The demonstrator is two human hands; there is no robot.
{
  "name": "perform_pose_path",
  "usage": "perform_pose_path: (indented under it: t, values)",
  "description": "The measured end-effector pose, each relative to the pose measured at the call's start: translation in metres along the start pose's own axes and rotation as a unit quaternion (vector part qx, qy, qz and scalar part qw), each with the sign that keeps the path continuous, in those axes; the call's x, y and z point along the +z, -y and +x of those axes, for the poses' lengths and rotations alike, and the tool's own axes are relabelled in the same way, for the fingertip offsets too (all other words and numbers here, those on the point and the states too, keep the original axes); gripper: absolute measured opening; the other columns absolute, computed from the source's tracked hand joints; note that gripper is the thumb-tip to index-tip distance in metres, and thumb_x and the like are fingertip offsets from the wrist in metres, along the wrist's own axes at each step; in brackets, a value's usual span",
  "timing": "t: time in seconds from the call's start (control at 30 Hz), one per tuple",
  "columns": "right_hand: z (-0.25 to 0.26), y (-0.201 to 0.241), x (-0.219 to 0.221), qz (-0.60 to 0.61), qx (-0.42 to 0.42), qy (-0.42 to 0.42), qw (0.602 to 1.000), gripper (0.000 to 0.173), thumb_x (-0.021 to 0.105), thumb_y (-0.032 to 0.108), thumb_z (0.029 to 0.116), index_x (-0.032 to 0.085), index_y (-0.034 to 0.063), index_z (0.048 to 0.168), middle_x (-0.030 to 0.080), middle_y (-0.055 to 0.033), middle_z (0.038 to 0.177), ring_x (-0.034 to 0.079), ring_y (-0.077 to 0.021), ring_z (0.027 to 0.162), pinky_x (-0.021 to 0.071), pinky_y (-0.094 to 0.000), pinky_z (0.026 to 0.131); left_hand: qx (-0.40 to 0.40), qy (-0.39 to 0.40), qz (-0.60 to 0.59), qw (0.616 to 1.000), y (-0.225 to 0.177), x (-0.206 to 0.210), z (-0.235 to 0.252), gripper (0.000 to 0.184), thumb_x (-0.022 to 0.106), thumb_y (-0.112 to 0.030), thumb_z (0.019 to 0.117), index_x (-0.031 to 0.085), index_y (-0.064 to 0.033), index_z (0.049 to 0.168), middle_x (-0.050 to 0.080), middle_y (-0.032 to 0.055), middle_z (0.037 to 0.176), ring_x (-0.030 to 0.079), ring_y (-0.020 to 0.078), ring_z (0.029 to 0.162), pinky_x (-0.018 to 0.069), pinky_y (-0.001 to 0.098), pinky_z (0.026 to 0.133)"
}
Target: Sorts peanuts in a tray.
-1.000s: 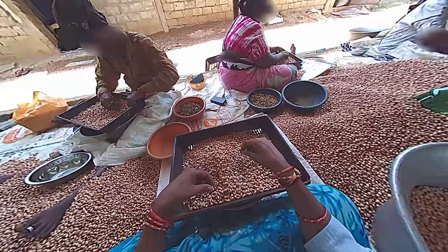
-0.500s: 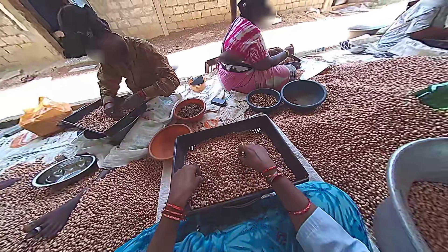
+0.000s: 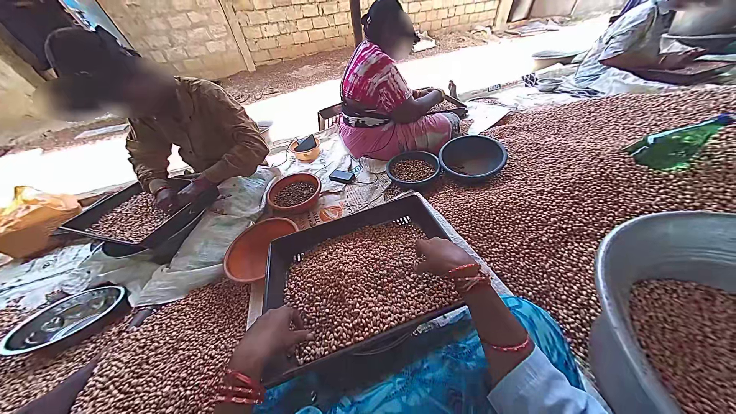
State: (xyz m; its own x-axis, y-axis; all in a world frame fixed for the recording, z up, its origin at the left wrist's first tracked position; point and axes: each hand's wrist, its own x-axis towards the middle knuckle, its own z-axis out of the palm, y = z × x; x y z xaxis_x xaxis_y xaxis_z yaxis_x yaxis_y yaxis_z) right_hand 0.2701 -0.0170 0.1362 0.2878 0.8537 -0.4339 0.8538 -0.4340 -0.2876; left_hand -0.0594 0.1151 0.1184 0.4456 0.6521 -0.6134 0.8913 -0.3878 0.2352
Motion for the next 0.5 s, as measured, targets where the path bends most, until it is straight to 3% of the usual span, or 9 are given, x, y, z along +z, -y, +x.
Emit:
perform_pose_path:
  t: [0.07, 0.17, 0.27, 0.37, 0.43, 0.5]
  values:
    - [0.006, 0.002, 0.009, -0.05, 0.052, 0.036, 0.997, 0.046, 0.075, 0.032, 0.0938, 0.066, -0.0021, 0.123, 0.065, -0.028, 0.127, 0.062, -0.0462, 0.121, 0.0486, -0.0676, 0.096, -0.011, 0.03, 0.042, 0.999, -0.009, 0.012, 0.01, 0.045, 0.072, -0.043, 0.0953, 0.072, -0.0046, 0.119, 0.074, 0.0194, 0.109, 0.07, 0.0365, 0.105, 0.0504, 0.0594, 0.098]
    - [0.005, 0.029, 0.026, -0.072, -0.018, 0.086, 0.994, 0.06, 0.076, 0.033, 0.093, 0.056, -0.0013, 0.138, 0.061, -0.0289, 0.133, 0.059, -0.0477, 0.125, 0.0473, -0.0692, 0.096, 0.03, 0.035, 0.019, 0.999, -0.032, 0.026, 0.022, 0.054, 0.075, -0.042, 0.0932, 0.066, 0.0037, 0.12, 0.069, 0.025, 0.111, 0.067, 0.0405, 0.107, 0.0497, 0.0609, 0.096]
    - [0.01, 0.061, 0.045, -0.039, -0.109, 0.089, 0.989, 0.07, 0.076, 0.025, 0.0939, 0.042, -0.0018, 0.149, 0.061, -0.0301, 0.129, 0.061, -0.048, 0.12, 0.0491, -0.0673, 0.094, 0.059, -0.034, -0.146, 0.987, -0.045, 0.044, 0.029, 0.064, 0.077, -0.036, 0.0912, 0.054, 0.0075, 0.133, 0.067, 0.0269, 0.117, 0.07, 0.0374, 0.104, 0.0557, 0.0544, 0.093]
    - [0.006, 0.08, 0.049, 0.06, -0.209, 0.062, 0.974, 0.073, 0.072, 0.014, 0.0947, 0.034, 0.0028, 0.156, 0.063, -0.03, 0.125, 0.063, -0.0474, 0.117, 0.0488, -0.065, 0.096, 0.102, -0.077, -0.362, 0.923, -0.055, 0.053, 0.025, 0.064, 0.068, -0.009, 0.0955, 0.036, 0.0088, 0.149, 0.058, 0.0284, 0.132, 0.064, 0.0324, 0.115, 0.0525, 0.0476, 0.098]
    - [0.005, 0.077, 0.047, 0.17, -0.297, 0.023, 0.939, 0.06, 0.069, 0.009, 0.0965, 0.045, 0.0041, 0.152, 0.063, -0.026, 0.133, 0.066, -0.0406, 0.116, 0.0511, -0.0588, 0.098, 0.124, -0.122, -0.476, 0.862, -0.058, 0.053, 0.02, 0.053, 0.06, 0.004, 0.0932, 0.039, 0.0071, 0.142, 0.061, 0.019, 0.118, 0.067, 0.0182, 0.096, 0.0581, 0.0351, 0.081]
    - [0.009, 0.068, 0.041, 0.253, -0.327, -0.043, 0.91, 0.041, 0.067, 0.007, 0.098, 0.058, 0.0049, 0.138, 0.068, -0.0165, 0.128, 0.072, -0.0247, 0.093, 0.0596, -0.0429, 0.081, 0.142, -0.161, -0.518, 0.828, -0.055, 0.045, 0.016, 0.052, 0.054, 0.01, 0.0929, 0.039, 0.007, 0.142, 0.06, 0.0164, 0.121, 0.065, 0.0122, 0.099, 0.0559, 0.0293, 0.085]
